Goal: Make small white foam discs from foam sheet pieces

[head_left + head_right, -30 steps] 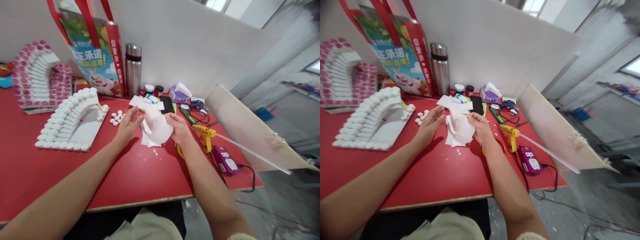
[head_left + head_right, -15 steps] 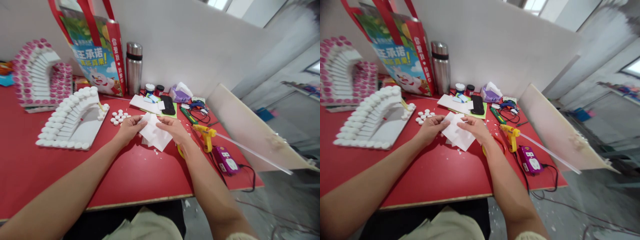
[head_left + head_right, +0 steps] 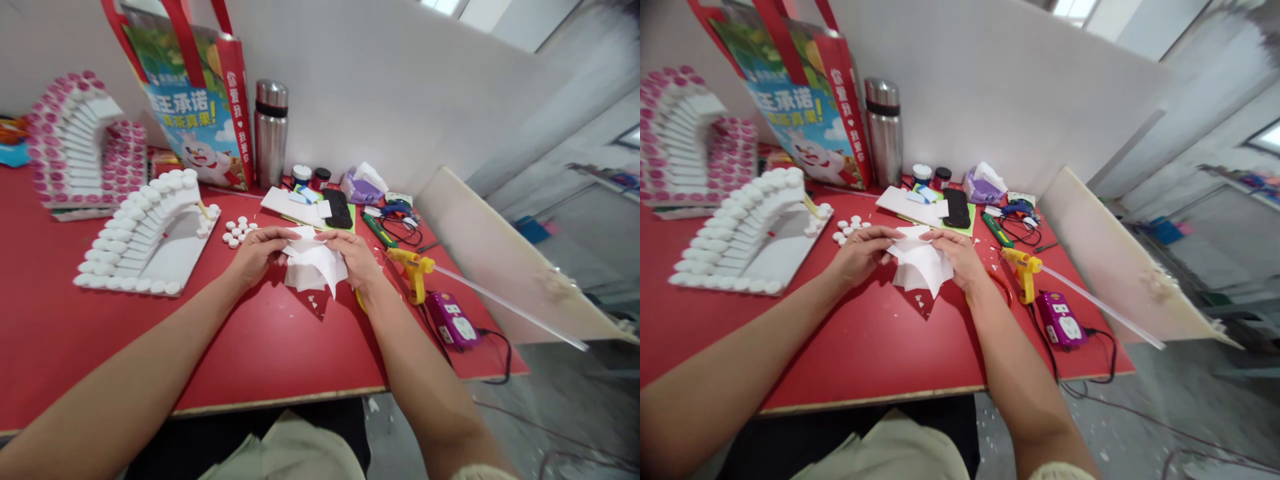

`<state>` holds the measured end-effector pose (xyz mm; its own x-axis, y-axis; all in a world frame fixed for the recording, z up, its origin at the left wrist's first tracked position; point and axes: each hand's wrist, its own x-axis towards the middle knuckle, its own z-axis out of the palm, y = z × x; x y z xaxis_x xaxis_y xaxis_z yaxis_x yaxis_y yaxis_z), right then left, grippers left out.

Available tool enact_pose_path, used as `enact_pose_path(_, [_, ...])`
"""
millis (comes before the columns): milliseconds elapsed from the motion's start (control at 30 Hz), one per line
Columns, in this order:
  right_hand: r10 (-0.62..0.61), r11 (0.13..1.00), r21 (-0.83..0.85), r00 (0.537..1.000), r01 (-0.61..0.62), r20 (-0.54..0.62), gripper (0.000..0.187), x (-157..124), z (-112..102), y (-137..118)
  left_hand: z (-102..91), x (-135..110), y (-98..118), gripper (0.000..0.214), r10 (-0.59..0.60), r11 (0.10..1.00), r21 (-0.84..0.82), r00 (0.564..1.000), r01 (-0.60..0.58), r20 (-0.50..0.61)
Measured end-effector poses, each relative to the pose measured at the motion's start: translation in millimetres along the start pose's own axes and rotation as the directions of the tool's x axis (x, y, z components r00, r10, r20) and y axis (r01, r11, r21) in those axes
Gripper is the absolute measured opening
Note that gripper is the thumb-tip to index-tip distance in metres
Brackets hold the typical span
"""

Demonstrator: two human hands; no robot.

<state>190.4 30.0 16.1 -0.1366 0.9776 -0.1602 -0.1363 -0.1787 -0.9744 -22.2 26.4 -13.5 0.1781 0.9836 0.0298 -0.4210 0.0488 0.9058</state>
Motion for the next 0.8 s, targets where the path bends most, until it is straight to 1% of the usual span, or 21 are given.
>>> enact_pose_path(67, [-0.02,1.0,-0.018,1.0,0.02,-0.002,0.017,-1.4,1.2,-0.4,2.0,-2.1,2.6,0.013,-0.006,1.0,0.006,1.0,0.006,0.003])
enact_pose_path(133, [-0.026,0.999,-0.028,1.0,0.026,-0.005,0.014,-2.6,2.1,-1.0,2.7,-3.5,4.9,0.013,-0.002,1.0,0.003,1.0,0.002,0.007])
enact_pose_path(300, [-0.057,0.996,-0.076,0.998,0.056,-0.013,0.013,-3.8,2.1,-2.1,0.9,-4.6,9.1,0.021,-0.043,0.998,-0.04,0.998,0.045,0.048])
enact_pose_path(367, [-0.081,0.991,-0.108,0.997,0.078,-0.019,0.012,-4.6,1.9,-2.2,1.4,-5.1,10.0,0.029,-0.075,0.996,-0.045,0.995,0.078,0.066])
enact_pose_path(467, [-0.079,0.989,-0.123,0.997,0.079,0.004,0.013,-6.7,2.7,-1.8,3.7,-6.2,9.4,0.044,-0.156,0.988,0.019,0.983,0.155,0.1])
enact_pose_path(567, [-0.083,0.986,-0.144,0.996,0.086,0.032,0.013,-8.8,3.4,-1.9,4.4,-7.0,7.3,0.047,-0.235,0.97,0.112,0.956,0.218,0.174])
enact_pose_path(667, [-0.132,0.963,-0.227,0.988,0.147,0.078,0.013,-10.2,0.1,-5.1,1.8,-7.0,5.6,0.044,-0.259,0.96,0.175,0.936,0.221,0.238])
enact_pose_path(733, [-0.17,0.93,-0.307,0.977,0.203,0.132,0.018,-10.9,-4.2,-8.7,-0.4,-7.0,5.2,0.042,-0.254,0.956,0.209,0.937,0.206,0.238])
enact_pose_path(800, [-0.188,0.892,-0.385,0.969,0.236,0.159,0.027,-11.1,-8.0,-11.5,-1.4,-7.2,5.0,0.041,-0.242,0.952,0.241,0.945,0.188,0.219])
